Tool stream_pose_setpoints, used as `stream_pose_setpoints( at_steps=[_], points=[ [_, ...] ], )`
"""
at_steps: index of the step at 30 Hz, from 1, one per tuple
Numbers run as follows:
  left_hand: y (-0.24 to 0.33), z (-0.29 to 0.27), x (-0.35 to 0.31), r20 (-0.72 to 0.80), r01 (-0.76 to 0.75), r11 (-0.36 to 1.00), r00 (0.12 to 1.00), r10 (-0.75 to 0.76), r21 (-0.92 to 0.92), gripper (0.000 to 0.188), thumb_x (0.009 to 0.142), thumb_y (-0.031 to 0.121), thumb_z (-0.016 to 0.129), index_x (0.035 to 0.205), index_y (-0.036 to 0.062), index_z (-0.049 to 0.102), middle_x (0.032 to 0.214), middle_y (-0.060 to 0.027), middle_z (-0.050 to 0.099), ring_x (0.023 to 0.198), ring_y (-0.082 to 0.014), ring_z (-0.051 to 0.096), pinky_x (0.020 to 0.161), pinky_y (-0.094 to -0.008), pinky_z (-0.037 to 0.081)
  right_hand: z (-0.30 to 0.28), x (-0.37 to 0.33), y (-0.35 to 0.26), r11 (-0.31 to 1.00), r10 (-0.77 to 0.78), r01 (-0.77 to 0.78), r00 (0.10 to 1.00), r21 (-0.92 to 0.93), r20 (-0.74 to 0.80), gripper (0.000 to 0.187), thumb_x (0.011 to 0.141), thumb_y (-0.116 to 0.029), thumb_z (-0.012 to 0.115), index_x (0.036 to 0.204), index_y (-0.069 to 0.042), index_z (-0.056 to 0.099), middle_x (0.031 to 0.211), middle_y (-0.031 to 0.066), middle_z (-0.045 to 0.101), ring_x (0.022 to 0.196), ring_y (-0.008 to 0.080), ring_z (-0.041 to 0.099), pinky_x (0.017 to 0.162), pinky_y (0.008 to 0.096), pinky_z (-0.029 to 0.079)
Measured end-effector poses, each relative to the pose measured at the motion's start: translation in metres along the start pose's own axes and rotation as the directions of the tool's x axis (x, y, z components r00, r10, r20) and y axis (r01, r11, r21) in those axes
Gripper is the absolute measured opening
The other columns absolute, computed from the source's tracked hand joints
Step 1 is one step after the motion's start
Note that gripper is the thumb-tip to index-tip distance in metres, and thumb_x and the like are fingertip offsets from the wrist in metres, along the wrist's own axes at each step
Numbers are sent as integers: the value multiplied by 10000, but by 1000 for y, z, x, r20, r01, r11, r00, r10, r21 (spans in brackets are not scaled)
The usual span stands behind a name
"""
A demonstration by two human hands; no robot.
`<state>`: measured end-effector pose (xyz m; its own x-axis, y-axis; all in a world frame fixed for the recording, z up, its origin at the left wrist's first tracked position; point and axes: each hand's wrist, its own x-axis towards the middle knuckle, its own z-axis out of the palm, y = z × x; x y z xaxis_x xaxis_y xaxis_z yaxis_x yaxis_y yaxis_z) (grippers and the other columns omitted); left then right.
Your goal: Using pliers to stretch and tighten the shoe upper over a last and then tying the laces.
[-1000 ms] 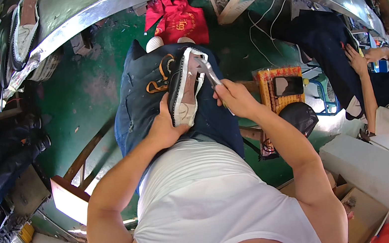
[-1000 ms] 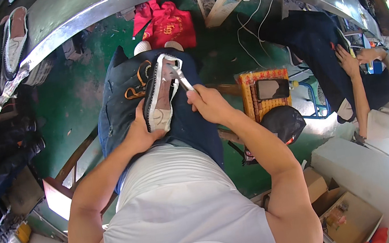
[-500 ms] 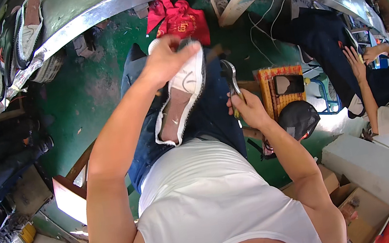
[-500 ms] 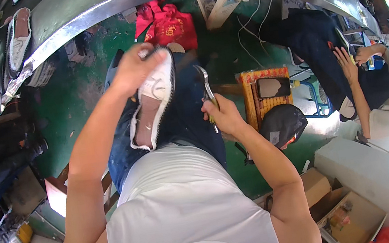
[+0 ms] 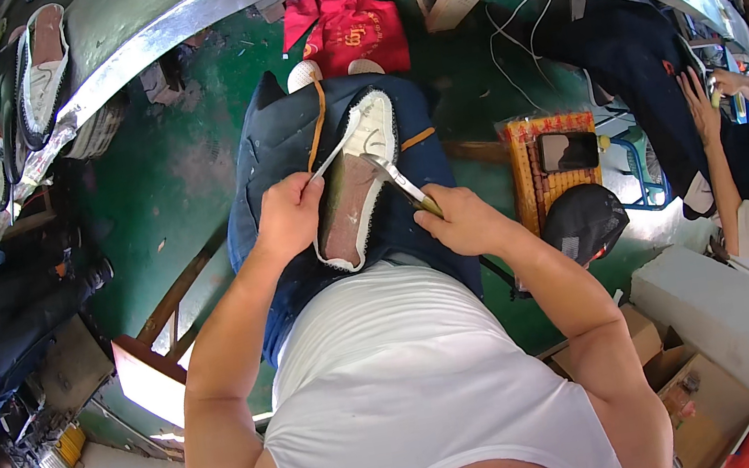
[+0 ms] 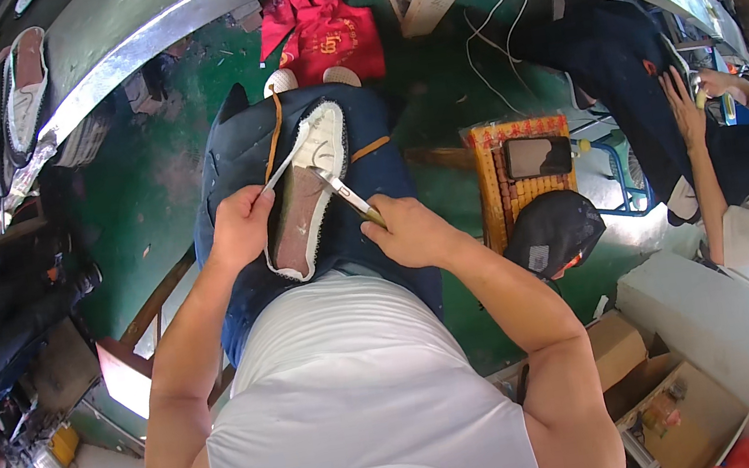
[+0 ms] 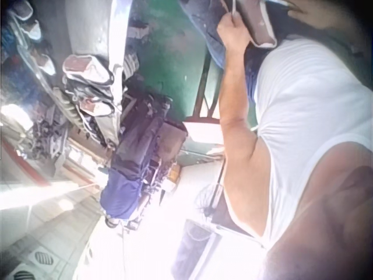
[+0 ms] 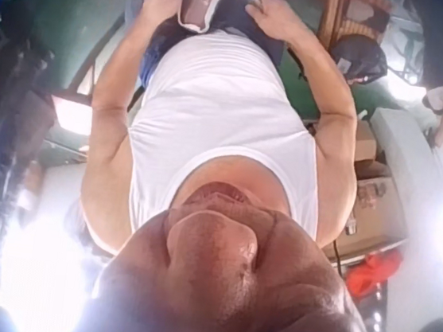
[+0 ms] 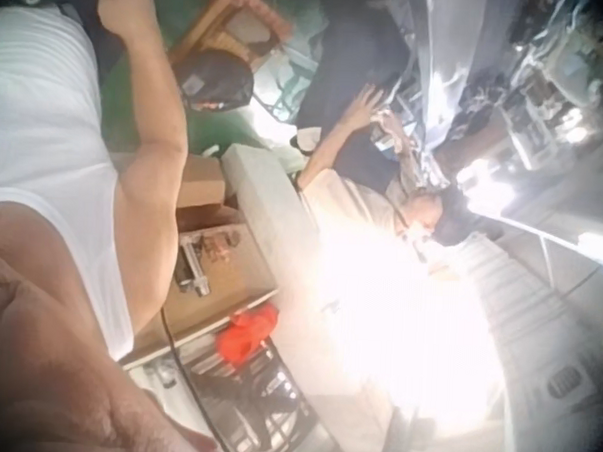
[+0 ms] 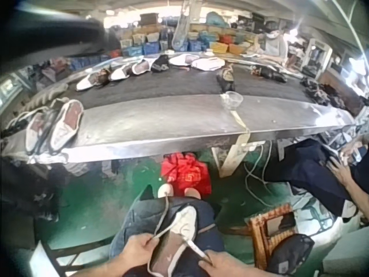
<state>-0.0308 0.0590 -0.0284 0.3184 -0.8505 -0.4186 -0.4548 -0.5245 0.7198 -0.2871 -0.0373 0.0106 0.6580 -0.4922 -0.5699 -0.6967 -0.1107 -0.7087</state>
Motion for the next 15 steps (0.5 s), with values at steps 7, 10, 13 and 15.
stream_pose_setpoints(
  at_steps=[7, 10, 13, 15],
  points=[
    [-5, -7, -15, 40, -155, 981, 986, 161, -113, 363, 817, 85, 667, 1160, -22, 619, 934, -153, 721, 807, -292, 700, 805, -358, 543, -13, -4, -8, 998, -15, 21, 996, -67, 83, 272, 939, -255, 591, 930, 15, 562, 856, 260, 633, 886, 461, 602, 774, 487, 466],
    [5, -2, -25, -128, -117, 985, 987, 101, -125, 321, 819, 65, 645, 1127, -23, 624, 871, -187, 711, 783, -295, 711, 747, -368, 550, -16, -1, -11, 997, -53, 62, 987, -56, 149, 260, 931, -245, 600, 935, 13, 576, 840, 221, 655, 793, 394, 638, 725, 447, 487],
    [-6, 8, -29, -229, -208, 978, 953, 199, -13, 227, 858, 64, 631, 1064, -29, 643, 793, -209, 686, 717, -303, 710, 665, -376, 544, -18, 1, -22, 992, 59, -92, 945, 88, 322, 247, 928, -244, 613, 956, 1, 597, 819, 146, 676, 680, 253, 651, 637, 379, 503],
    [-10, 13, -31, -284, -273, 962, 923, 259, -12, 182, 885, 71, 619, 1036, -24, 654, 761, -208, 672, 672, -304, 697, 634, -376, 533, -15, 1, -25, 946, 96, -215, 901, 243, 423, 239, 932, -248, 620, 973, -13, 613, 849, 92, 679, 629, 135, 627, 576, 320, 502]
  ],
)
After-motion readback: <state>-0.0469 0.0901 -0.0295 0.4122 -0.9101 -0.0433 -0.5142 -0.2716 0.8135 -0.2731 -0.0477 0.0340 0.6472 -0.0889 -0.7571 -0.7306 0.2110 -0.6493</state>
